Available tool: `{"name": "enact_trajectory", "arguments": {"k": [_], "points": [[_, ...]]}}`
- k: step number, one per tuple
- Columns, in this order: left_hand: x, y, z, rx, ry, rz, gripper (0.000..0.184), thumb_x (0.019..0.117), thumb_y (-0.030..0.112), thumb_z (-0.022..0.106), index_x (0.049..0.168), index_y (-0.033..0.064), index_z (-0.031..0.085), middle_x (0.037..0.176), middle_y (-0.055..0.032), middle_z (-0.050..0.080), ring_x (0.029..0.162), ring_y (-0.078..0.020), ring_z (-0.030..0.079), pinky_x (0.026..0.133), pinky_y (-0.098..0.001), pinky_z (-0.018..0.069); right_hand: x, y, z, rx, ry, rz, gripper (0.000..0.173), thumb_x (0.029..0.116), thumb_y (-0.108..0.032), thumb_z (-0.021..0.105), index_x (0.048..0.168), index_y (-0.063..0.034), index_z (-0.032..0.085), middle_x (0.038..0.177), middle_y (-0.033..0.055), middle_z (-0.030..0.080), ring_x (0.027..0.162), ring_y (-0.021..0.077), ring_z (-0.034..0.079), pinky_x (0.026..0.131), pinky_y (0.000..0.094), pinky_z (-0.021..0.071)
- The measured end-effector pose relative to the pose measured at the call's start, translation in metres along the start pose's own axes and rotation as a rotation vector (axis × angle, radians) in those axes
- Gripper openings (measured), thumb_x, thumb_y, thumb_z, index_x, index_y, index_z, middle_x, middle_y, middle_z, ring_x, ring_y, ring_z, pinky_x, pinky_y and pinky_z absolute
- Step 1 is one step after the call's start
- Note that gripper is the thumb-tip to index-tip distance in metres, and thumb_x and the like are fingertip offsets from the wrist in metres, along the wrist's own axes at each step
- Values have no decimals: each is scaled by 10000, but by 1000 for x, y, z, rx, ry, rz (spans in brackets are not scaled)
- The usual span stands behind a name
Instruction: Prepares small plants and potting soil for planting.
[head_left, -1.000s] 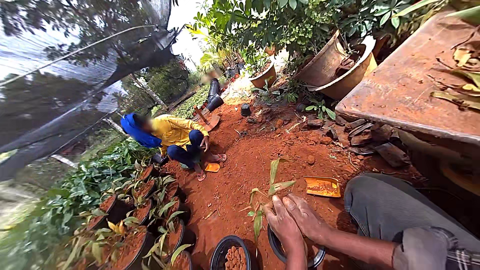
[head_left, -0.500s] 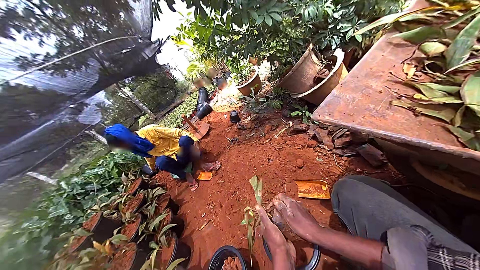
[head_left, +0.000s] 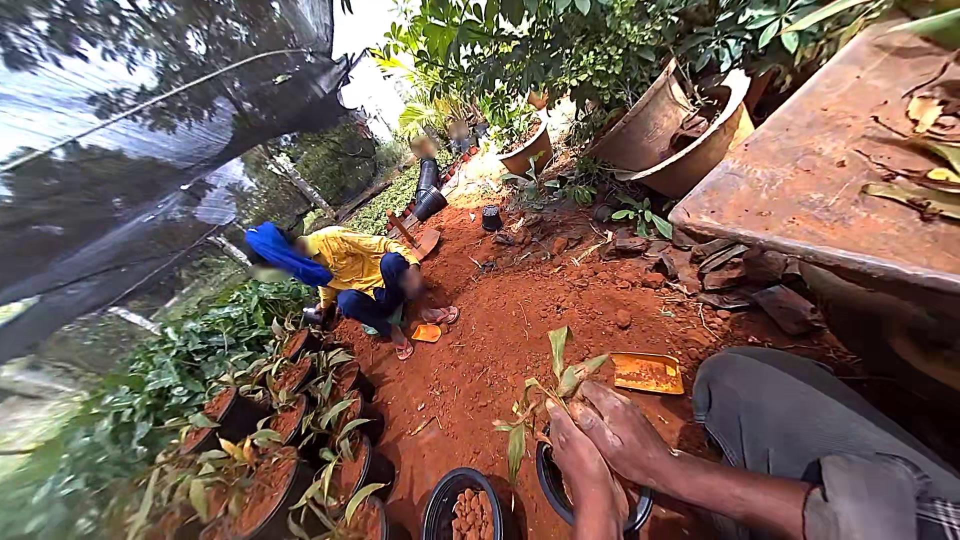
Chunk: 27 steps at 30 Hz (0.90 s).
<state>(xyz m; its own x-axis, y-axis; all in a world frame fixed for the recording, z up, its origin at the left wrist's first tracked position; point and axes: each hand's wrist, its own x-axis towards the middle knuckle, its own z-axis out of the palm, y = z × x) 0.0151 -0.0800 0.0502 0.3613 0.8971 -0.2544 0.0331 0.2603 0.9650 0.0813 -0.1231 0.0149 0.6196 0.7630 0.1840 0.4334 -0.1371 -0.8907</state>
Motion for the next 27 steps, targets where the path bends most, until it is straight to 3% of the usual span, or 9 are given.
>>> {"name": "enact_trajectory", "arguments": {"k": [2, 4, 6, 8, 13, 18, 21, 25, 27], "points": [[7, 8, -4, 54, -100, -17, 660, 1121, 446, 166, 1406, -48, 497, 1323, -264, 562, 1176, -292, 579, 1013, -465, 477, 15, 1, -7, 122, -98, 99, 485, 1017, -407, 359, 1047, -14, 641, 968, 156, 631, 941, 284, 628, 847, 497, 489], [14, 11, -9, 34, -172, -10, 717, 1101, 505, 130, 1468, -34, 427, 1400, -264, 516, 1248, -297, 552, 1050, -473, 466, 24, -7, -17, 331, -154, 197, 486, 1079, -337, 330, 1212, 27, 623, 1177, 185, 628, 1124, 247, 599, 999, 442, 462], [19, 11, -12, -73, -138, -42, 730, 1081, 568, 170, 1437, -1, 457, 1324, -232, 558, 1175, -282, 582, 979, -464, 503, 22, -17, -21, 516, -214, 278, 521, 1117, -336, 263, 1409, 8, 524, 1432, 176, 536, 1318, 188, 520, 1125, 368, 410], [25, 4, -15, -150, -131, -71, 720, 1065, 610, 223, 1414, 40, 489, 1254, -204, 598, 1105, -278, 615, 921, -474, 530, 18, -14, -15, 493, -269, 228, 584, 1096, -395, 256, 1474, 0, 461, 1522, 182, 460, 1406, 199, 448, 1181, 376, 353], [20, -4, -13, -79, -144, -87, 673, 1093, 534, 238, 1280, -12, 583, 1077, -197, 643, 942, -260, 643, 843, -440, 552, 19, 5, -2, 227, -199, 230, 680, 1067, -503, 251, 1592, -77, 329, 1631, 195, 331, 1523, 340, 301, 1240, 526, 243], [8, 1, -2, -83, -103, -13, 482, 1114, 347, 372, 1264, -60, 581, 1093, -211, 646, 952, -227, 642, 873, -374, 542, 13, 3, -3, 265, -114, 203, 736, 1038, -529, 280, 1630, -92, 252, 1672, 165, 272, 1550, 293, 261, 1256, 488, 228], [-4, 14, 5, -118, -67, -17, 335, 1103, 208, 422, 1169, -66, 604, 973, -172, 651, 847, -178, 645, 800, -320, 554, 8, -9, -8, 298, -77, 186, 623, 1080, -391, 290, 1604, -54, 312, 1642, 193, 328, 1521, 293, 326, 1237, 458, 256], [6, -7, -4, -133, -93, -27, 432, 1104, 324, 413, 1312, -24, 561, 1131, -187, 659, 1001, -228, 653, 902, -403, 547, 14, 1, -2, 287, -196, 209, 714, 1048, -495, 258, 1635, -89, 229, 1672, 161, 274, 1539, 268, 292, 1249, 473, 249], [13, -6, -3, -246, -31, -74, 455, 1110, 376, 377, 1232, -11, 582, 1022, -166, 664, 909, -233, 670, 813, -413, 579, 22, 3, -4, 363, -256, 246, 743, 1062, -536, 245, 1644, -79, 173, 1674, 186, 256, 1541, 288, 288, 1251, 486, 245]]}}
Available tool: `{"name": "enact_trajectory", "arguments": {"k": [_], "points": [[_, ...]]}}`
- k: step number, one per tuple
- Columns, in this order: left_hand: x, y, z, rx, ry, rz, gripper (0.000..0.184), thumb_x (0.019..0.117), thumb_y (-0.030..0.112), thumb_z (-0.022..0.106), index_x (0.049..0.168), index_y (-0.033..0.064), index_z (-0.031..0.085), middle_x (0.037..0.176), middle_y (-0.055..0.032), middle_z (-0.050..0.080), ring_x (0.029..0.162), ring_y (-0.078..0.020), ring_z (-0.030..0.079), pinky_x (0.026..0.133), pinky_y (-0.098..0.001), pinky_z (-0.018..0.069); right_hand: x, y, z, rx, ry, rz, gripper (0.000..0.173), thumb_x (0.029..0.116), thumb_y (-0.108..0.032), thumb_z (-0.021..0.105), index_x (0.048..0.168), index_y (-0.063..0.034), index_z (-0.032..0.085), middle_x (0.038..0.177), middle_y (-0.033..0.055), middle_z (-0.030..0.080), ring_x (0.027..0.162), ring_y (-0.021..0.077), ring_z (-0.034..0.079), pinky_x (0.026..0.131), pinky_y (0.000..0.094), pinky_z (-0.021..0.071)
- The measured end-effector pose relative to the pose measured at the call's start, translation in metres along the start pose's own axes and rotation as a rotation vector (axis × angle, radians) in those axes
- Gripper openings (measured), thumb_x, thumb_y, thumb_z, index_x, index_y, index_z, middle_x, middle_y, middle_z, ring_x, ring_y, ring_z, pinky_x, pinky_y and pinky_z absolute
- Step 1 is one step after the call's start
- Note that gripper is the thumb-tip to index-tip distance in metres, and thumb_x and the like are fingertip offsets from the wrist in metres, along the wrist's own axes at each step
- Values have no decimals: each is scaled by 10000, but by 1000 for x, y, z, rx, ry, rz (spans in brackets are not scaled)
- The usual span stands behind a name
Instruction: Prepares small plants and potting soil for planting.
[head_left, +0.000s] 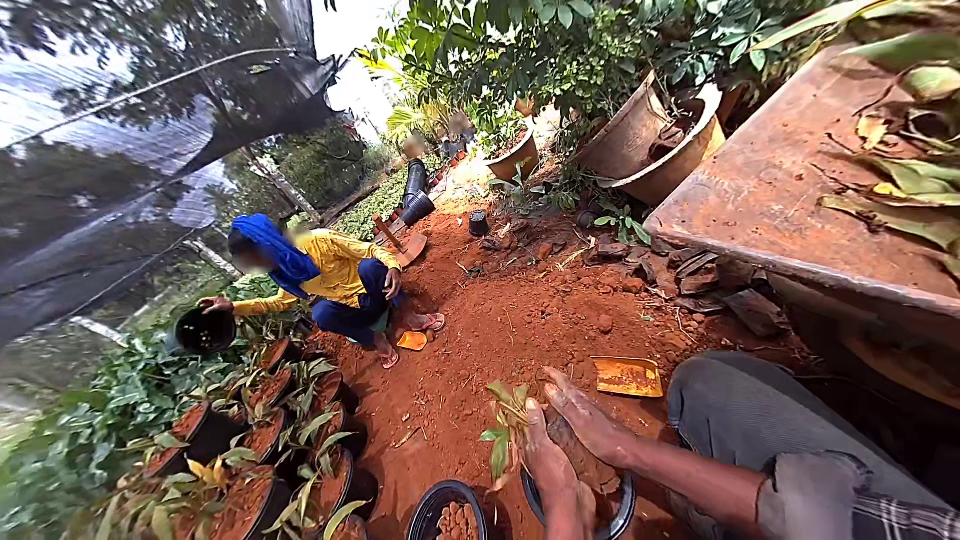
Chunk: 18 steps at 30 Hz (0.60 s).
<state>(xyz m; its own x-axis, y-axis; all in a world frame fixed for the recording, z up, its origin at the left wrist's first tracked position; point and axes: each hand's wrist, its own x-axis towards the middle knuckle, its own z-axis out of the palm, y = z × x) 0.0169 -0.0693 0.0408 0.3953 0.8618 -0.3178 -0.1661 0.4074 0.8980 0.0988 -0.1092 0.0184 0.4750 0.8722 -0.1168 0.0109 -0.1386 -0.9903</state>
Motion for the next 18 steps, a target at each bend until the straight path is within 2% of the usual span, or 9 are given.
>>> {"name": "enact_trajectory", "arguments": {"k": [2, 3, 5, 6, 9, 11, 14, 18], "points": [[2, 14, 1, -122, 44, -68, 501, 1109, 443, 313, 1234, 16, 545, 1015, -153, 637, 902, -245, 656, 793, -438, 575, 1, -8, -4, 129, -20, 11, 738, 1058, -530, 304, 1623, -61, 231, 1634, 200, 326, 1495, 283, 366, 1223, 460, 303], [4, 20, -2, -183, 68, -98, 516, 1105, 467, 301, 1277, 31, 518, 1059, -159, 619, 942, -263, 640, 817, -473, 560, -1, -12, -6, 172, -43, 14, 733, 1048, -512, 385, 1603, -45, 276, 1595, 213, 379, 1451, 289, 419, 1193, 459, 344], [13, 27, -11, -252, 138, -114, 528, 1088, 514, 288, 1241, 60, 509, 1027, -150, 618, 911, -277, 646, 764, -510, 568, -4, -15, -10, 110, -124, 9, 778, 969, -495, 574, 1556, -38, 345, 1473, 219, 499, 1307, 295, 546, 1085, 463, 453], [17, 29, -16, -283, 168, -115, 534, 1082, 527, 287, 1248, 67, 501, 1034, -149, 609, 916, -284, 638, 755, -518, 558, -6, -17, -12, 28, -175, -12, 774, 947, -463, 644, 1534, -33, 380, 1452, 216, 515, 1281, 295, 565, 1066, 462, 472], [23, 31, -24, -363, 231, -100, 524, 1080, 519, 288, 1309, 87, 474, 1117, -151, 588, 996, -292, 620, 810, -527, 542, -8, -20, -11, -210, -203, -85, 640, 919, -312, 747, 1454, -44, 519, 1468, 197, 519, 1349, 297, 514, 1139, 462, 401], [23, 30, -25, -392, 244, -107, 533, 1081, 520, 277, 1351, 96, 456, 1173, -158, 578, 1045, -300, 611, 832, -530, 537, -8, -18, -8, -308, -161, -113, 609, 898, -227, 758, 1442, -61, 539, 1461, 189, 524, 1362, 312, 497, 1153, 478, 381], [27, 28, -29, -428, 238, -138, 553, 1083, 526, 258, 1400, 108, 432, 1256, -171, 567, 1118, -328, 599, 862, -564, 529, -9, -16, -6, -401, -108, -215, 540, 910, -133, 712, 1420, -53, 556, 1432, 193, 543, 1334, 322, 529, 1126, 465, 425], [29, 30, -32, -404, 241, -154, 549, 1085, 525, 255, 1401, 114, 434, 1251, -170, 569, 1114, -329, 600, 860, -562, 529, -12, -14, -3, -476, -50, -332, 385, 930, -129, 688, 1297, -19, 649, 1276, 224, 626, 1209, 352, 609, 1046, 476, 481]]}}
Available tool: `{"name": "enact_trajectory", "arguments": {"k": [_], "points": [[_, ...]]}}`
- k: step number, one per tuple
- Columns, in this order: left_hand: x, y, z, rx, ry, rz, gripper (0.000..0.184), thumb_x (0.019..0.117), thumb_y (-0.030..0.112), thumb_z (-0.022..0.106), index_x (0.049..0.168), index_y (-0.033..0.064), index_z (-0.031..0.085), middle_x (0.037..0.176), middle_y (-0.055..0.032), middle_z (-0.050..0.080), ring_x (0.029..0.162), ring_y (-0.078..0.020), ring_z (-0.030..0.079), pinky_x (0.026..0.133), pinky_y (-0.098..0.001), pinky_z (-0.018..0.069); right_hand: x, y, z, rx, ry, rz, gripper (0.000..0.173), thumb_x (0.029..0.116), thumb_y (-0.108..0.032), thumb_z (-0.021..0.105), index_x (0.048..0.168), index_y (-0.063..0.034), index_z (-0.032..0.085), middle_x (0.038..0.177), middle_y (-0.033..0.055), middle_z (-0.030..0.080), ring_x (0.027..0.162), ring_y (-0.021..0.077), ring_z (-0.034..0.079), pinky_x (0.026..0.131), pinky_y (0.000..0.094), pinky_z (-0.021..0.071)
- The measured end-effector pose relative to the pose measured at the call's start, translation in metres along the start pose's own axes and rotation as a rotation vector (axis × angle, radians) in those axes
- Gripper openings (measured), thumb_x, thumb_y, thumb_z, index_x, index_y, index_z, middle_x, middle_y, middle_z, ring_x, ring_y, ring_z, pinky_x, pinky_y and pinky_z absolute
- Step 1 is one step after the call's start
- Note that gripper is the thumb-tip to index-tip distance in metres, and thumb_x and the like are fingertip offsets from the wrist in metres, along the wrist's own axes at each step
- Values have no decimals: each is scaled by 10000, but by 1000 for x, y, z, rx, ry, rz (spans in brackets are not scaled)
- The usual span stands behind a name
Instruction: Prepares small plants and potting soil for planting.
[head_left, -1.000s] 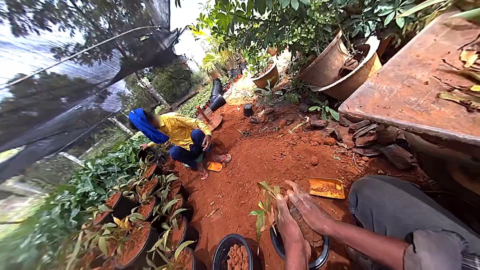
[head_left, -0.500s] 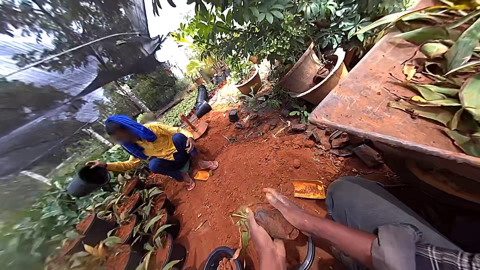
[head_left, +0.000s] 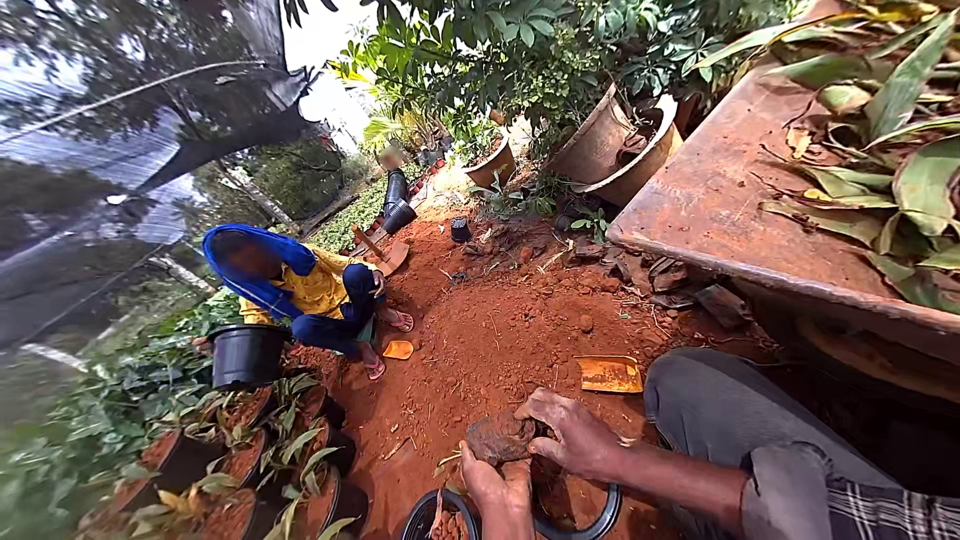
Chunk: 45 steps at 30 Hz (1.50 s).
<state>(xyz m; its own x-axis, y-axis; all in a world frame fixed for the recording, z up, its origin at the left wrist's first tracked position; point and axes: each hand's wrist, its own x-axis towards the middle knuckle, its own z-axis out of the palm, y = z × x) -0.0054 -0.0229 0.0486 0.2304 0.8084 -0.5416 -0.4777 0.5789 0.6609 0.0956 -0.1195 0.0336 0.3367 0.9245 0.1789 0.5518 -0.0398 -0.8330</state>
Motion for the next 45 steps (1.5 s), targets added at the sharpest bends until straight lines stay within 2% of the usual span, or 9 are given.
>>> {"name": "enact_trajectory", "arguments": {"k": [10, 12, 15, 17, 22, 27, 37, 41, 45], "points": [[6, 2, -5, 35, -90, -92, 513, 1086, 501, 284, 1309, 84, 483, 1135, -168, 616, 993, -321, 648, 789, -530, 563, 1, 1, -6, 93, 124, -36, 322, 944, -221, 694, 1198, -26, 727, 1127, 184, 704, 1064, 290, 659, 977, 408, 506], [5, 0, -6, 14, -95, -81, 466, 1097, 452, 290, 1287, 74, 487, 1100, -165, 621, 959, -303, 659, 764, -498, 575, 2, 1, -9, 114, 85, -48, 387, 928, -190, 707, 1282, -36, 672, 1213, 193, 656, 1094, 286, 640, 978, 401, 510], [8, -1, -8, -7, -108, -56, 449, 1102, 428, 280, 1257, 65, 495, 1064, -164, 626, 930, -300, 663, 741, -484, 582, 1, -2, -15, 78, -62, -163, 607, 871, -74, 749, 1437, -45, 529, 1488, 227, 477, 1333, 342, 531, 1089, 449, 468], [8, -1, -8, -4, -108, -64, 454, 1102, 433, 274, 1269, 71, 490, 1079, -156, 619, 943, -291, 655, 757, -477, 576, 0, 0, -13, 14, -79, -267, 646, 854, -14, 750, 1454, -54, 514, 1517, 234, 453, 1368, 368, 508, 1093, 467, 471], [7, -3, -7, 22, -110, -98, 431, 1101, 420, 294, 1241, 77, 514, 1046, -152, 635, 924, -287, 667, 751, -470, 584, 1, 6, -7, -70, 27, -352, 380, 917, 44, 613, 1294, 3, 633, 1342, 248, 603, 1258, 371, 604, 1056, 457, 503], [10, -2, -8, 69, -94, -117, 451, 1097, 437, 298, 1265, 79, 514, 1092, -162, 635, 955, -303, 663, 757, -497, 577, 2, 11, -8, -183, 87, -362, 223, 909, -40, 650, 1127, 1, 678, 1155, 221, 658, 1084, 369, 668, 909, 480, 567], [21, -2, -15, 70, -46, -112, 406, 1099, 369, 326, 1261, 48, 516, 1088, -179, 630, 950, -311, 659, 768, -487, 580, -3, -9, -26, -231, 7, -275, 209, 927, -157, 647, 1036, 19, 674, 1091, 218, 650, 1072, 374, 645, 893, 480, 538], [32, 3, -25, 64, 51, -66, 465, 1102, 392, 324, 1377, 41, 455, 1258, -217, 562, 1099, -350, 597, 874, -535, 538, -3, -22, -52, -131, 10, -80, 264, 955, -247, 631, 1083, -25, 697, 1111, 149, 652, 1049, 281, 636, 907, 444, 516], [43, -1, -37, 169, 110, -3, 460, 1106, 394, 328, 1372, 49, 476, 1249, -215, 568, 1093, -340, 594, 871, -546, 526, 4, -8, -74, -29, 249, 46, 151, 911, -241, 696, 989, -112, 706, 976, 25, 636, 891, 151, 628, 777, 381, 536]]}}
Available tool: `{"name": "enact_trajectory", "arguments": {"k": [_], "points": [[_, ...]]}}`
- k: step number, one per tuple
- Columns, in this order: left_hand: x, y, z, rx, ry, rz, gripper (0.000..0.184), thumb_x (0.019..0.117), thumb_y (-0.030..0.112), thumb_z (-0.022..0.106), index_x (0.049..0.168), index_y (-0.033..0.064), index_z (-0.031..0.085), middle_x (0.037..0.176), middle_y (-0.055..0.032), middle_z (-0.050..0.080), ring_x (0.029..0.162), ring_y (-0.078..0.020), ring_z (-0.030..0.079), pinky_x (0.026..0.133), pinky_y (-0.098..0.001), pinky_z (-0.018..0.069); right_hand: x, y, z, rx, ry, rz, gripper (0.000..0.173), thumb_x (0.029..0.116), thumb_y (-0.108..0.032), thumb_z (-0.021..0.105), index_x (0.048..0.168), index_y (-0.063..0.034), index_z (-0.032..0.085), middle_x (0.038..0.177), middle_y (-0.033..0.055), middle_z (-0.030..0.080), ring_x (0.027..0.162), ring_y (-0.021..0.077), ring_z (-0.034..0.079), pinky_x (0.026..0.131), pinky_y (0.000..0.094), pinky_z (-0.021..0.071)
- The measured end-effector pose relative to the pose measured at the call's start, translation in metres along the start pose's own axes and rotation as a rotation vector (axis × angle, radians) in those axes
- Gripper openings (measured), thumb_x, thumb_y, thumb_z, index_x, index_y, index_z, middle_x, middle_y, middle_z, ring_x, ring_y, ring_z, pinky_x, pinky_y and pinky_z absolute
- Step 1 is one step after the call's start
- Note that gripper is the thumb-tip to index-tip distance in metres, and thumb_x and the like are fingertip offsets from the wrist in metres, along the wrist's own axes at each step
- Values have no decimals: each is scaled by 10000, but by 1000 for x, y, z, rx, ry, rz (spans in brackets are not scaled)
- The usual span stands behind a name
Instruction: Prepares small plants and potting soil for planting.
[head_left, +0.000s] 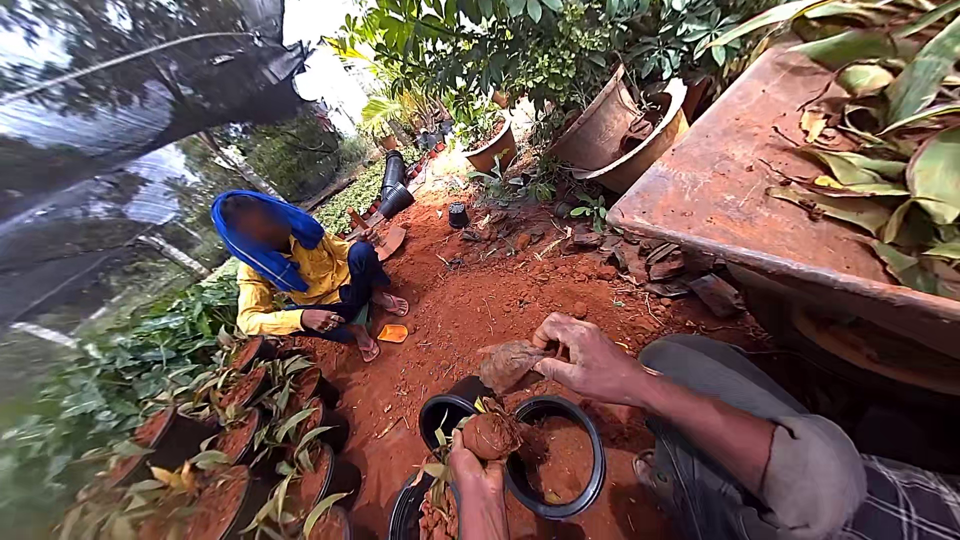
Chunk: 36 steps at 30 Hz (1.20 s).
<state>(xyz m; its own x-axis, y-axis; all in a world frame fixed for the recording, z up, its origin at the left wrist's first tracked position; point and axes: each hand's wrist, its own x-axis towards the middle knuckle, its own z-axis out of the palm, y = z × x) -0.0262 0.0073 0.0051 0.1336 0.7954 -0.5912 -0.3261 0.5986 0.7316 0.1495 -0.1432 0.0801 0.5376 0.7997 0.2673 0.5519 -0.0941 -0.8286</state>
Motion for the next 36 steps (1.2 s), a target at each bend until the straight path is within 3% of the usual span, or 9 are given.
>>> {"name": "enact_trajectory", "arguments": {"k": [3, 8, 14, 17, 23, 27, 32, 35, 36], "points": [[3, -13, -5, 128, -20, 2, 404, 1107, 334, 363, 1365, 46, 483, 1230, -204, 580, 1074, -325, 601, 871, -542, 529, 7, 14, -7, 65, 139, 53, 127, 896, -201, 730, 965, -99, 703, 950, 40, 636, 825, 159, 628, 728, 384, 541], [22, -45, -17, 422, -53, -3, 343, 1101, 259, 432, 1223, -19, 591, 1079, -207, 643, 936, -311, 644, 786, -519, 553, 8, 18, -12, 102, 182, 66, 142, 896, -214, 723, 965, -92, 696, 960, 35, 631, 813, 144, 620, 728, 362, 533], [46, -80, -33, 776, -1, 60, 357, 1076, 231, 532, 1265, -64, 600, 1230, -276, 618, 1120, -391, 618, 924, -582, 525, 7, 13, -15, 127, 206, 81, 140, 902, -197, 729, 976, -83, 695, 958, 42, 625, 794, 138, 615, 716, 339, 535], [59, -86, -48, 984, -56, 58, 446, 1054, 244, 587, 1347, -88, 532, 1320, -317, 562, 1214, -437, 574, 985, -615, 501, 8, 16, -12, 143, 211, 71, 138, 902, -203, 725, 969, -86, 692, 963, 39, 626, 797, 129, 613, 719, 327, 532], [43, -76, -51, 1280, -212, -152, 474, 1095, 217, 469, 1505, -16, 419, 1565, -214, 409, 1436, -368, 391, 1137, -565, 340, 8, 14, -12, 151, 209, 74, 143, 899, -201, 721, 969, -79, 692, 969, 45, 628, 811, 133, 616, 725, 331, 531], [61, -73, -52, 1296, -139, 16, 452, 1009, 223, 660, 1347, -60, 559, 1355, -299, 564, 1273, -432, 534, 1015, -629, 445, 8, 13, -11, 142, 207, 81, 143, 906, -196, 729, 979, -78, 691, 973, 51, 630, 811, 138, 618, 725, 337, 533], [49, -49, -32, 923, -27, 102, 376, 1010, 146, 642, 1308, -72, 573, 1237, -274, 608, 1105, -365, 591, 936, -553, 489, 14, 22, -22, 104, 230, 98, 159, 907, -177, 731, 1005, -59, 688, 966, 76, 644, 839, 178, 628, 762, 403, 527], [41, -31, -27, 779, -20, 223, 297, 1027, 136, 608, 1234, -77, 601, 1071, -224, 634, 896, -272, 603, 814, -440, 516, 20, 33, -41, 12, 249, 132, 165, 926, -159, 727, 1034, -40, 686, 993, 114, 652, 884, 235, 641, 794, 471, 530], [39, -24, -26, 745, -21, 228, 309, 1041, 149, 586, 1253, -76, 594, 1115, -230, 622, 934, -278, 585, 840, -449, 500, 19, 40, -49, -43, 268, 131, 170, 927, -153, 720, 1046, -35, 689, 1018, 133, 660, 927, 266, 647, 821, 501, 527]]}}
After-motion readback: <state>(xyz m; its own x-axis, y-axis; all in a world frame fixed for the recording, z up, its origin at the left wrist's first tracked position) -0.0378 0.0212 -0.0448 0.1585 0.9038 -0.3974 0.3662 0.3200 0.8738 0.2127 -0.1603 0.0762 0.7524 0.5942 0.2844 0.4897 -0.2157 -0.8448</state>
